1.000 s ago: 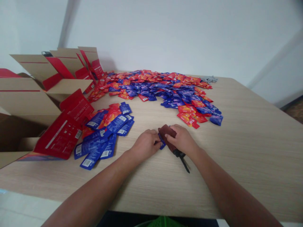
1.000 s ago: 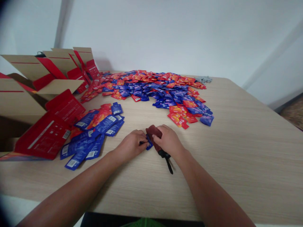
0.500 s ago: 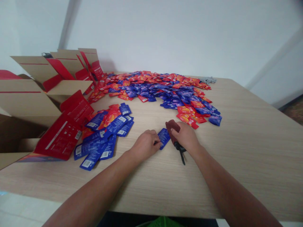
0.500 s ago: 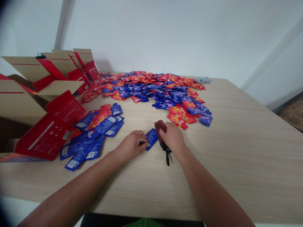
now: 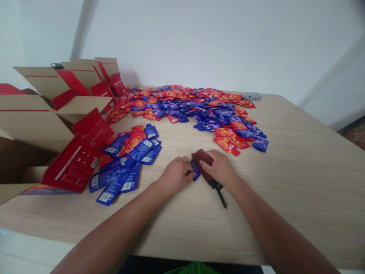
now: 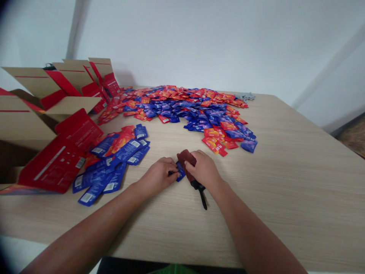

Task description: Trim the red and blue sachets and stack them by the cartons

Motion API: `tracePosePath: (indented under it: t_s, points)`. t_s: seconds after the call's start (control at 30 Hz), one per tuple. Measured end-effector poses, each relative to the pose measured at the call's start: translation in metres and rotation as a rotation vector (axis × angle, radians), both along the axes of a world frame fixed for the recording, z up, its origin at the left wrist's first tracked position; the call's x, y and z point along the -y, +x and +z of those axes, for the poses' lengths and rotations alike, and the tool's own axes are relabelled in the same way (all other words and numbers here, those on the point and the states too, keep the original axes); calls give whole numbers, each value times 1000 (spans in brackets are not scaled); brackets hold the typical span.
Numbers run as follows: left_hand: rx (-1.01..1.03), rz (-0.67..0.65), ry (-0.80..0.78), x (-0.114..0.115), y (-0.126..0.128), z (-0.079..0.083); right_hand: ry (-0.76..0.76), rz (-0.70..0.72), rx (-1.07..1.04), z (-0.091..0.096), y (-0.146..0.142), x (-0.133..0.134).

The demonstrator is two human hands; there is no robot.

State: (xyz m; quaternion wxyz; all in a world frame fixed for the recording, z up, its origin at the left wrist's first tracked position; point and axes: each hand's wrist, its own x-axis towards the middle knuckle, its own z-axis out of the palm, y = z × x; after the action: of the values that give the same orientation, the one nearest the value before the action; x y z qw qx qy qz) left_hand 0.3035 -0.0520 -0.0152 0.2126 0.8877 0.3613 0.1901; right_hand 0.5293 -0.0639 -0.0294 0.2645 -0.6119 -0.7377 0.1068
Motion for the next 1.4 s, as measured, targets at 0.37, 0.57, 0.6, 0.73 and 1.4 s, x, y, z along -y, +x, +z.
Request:
tracePosePath:
  t_s: [0.37,0.57,0.6,0.73,1.4]
  points:
    - [-20,15,22,1,1,-1,1,-227,60,0,16,-10]
    - [-53,13,57,2,2,0,63,13,-162,6,4,1]
    - [-53,11,66,2,2,-1,53,77,-148,7,1,3]
    - [-30,-7,77,2,1,-2,11,157,-35,4,-6,4]
    - [-61,13,99,3,1,-3,152,-138,-55,8,7,-4]
